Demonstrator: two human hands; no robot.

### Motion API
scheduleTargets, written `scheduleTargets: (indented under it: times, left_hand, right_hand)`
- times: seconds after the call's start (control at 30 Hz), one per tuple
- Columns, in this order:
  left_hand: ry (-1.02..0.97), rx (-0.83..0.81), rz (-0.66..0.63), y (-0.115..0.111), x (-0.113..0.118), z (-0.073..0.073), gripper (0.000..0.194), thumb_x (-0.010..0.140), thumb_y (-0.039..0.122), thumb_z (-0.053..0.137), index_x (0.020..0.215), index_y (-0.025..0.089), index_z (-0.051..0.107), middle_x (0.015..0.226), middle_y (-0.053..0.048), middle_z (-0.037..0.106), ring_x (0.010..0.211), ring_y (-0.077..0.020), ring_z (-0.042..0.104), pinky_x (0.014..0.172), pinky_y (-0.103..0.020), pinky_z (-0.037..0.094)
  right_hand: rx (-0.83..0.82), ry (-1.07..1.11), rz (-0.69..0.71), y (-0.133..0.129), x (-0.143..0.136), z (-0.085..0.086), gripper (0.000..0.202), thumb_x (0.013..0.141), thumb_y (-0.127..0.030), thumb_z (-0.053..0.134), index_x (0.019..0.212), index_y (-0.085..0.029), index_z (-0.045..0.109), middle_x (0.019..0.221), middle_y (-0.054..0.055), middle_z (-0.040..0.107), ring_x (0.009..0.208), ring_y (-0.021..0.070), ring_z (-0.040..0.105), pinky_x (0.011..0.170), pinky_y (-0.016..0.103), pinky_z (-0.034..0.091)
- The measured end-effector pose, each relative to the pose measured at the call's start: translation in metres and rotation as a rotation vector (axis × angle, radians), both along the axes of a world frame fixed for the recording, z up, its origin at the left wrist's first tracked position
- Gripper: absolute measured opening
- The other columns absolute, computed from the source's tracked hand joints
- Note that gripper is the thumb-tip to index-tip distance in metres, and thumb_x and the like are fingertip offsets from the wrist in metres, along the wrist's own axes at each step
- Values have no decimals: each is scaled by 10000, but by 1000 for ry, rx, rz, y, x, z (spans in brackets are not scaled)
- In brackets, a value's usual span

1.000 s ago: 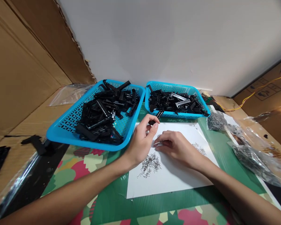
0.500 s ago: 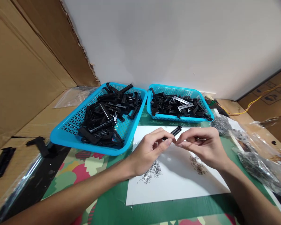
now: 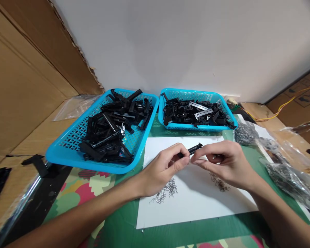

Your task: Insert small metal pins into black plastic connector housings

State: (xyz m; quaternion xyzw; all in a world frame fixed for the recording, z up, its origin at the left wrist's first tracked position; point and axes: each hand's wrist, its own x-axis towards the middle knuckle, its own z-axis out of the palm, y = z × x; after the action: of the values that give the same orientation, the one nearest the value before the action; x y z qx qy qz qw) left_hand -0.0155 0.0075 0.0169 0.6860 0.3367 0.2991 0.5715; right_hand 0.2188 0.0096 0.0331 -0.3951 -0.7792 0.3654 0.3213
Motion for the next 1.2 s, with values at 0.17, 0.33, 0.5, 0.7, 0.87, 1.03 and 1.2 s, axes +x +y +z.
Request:
scheduleTargets:
  times: [0.17, 0.33, 0.5, 0.7, 0.87, 1.03, 1.2]
  left_hand:
    - [14, 148, 137, 0, 3, -7, 228, 1102, 353, 532, 958, 190, 601, 907, 20, 528, 841, -135, 486, 765, -270, 377]
    - [41, 225, 184, -2, 1, -11, 197, 1106, 342, 529, 1024, 201, 640, 953, 11, 553, 853, -135, 517, 742, -267, 391]
    - [19, 358, 227, -4, 1, -16, 174, 1125, 265, 482, 1199, 245, 638, 1071, 0, 603, 981, -136, 569, 887, -268, 434]
    - [-121, 401, 305, -6, 5, -24, 257, 1030, 247, 682, 1249, 269, 550, 1086, 14, 632, 845, -105, 605, 715, -219, 485]
    - [-73, 441, 288, -7, 4, -23, 164, 1026, 264, 687, 1145, 242, 576, 1013, 13, 640, 821, -104, 624, 672, -211, 488]
    - [-88, 439, 283, -7, 3, -23, 177, 1013, 285, 709, 1130, 236, 585, 975, 18, 643, 780, -99, 630, 644, -208, 493]
    - [-87, 433, 267, -6, 3, -22, 201, 984, 298, 749, 1102, 228, 602, 935, 24, 647, 739, -96, 621, 617, -209, 478]
  right_hand:
    - [-58, 10, -86, -3, -10, 0, 162, 968, -326, 705, 957, -201, 808, 582, -84, 261, 516, 95, 201, 467, 258, 168]
    - [-29, 15, -119, -7, -16, 0, 161, 979, -283, 677, 932, -192, 801, 594, -81, 267, 508, 93, 222, 455, 252, 180]
    - [361, -10, -273, -12, -15, -3, 67, 926, -172, 737, 910, -215, 785, 543, -94, 353, 461, 82, 296, 444, 239, 262]
    - [741, -140, -123, -14, -14, -8, 190, 945, -35, 651, 898, -210, 710, 522, -83, 507, 435, 85, 397, 474, 257, 340]
    - [687, -119, -46, -14, -15, -11, 205, 947, -17, 627, 904, -201, 707, 539, -72, 559, 433, 84, 432, 466, 255, 343]
    - [569, -42, -49, -13, -14, -10, 144, 956, -78, 679, 962, -206, 745, 651, -28, 752, 453, 83, 584, 476, 220, 435]
    - [476, 7, 23, -10, -10, -6, 172, 945, -45, 695, 985, -193, 773, 775, 11, 826, 557, 101, 717, 517, 192, 499]
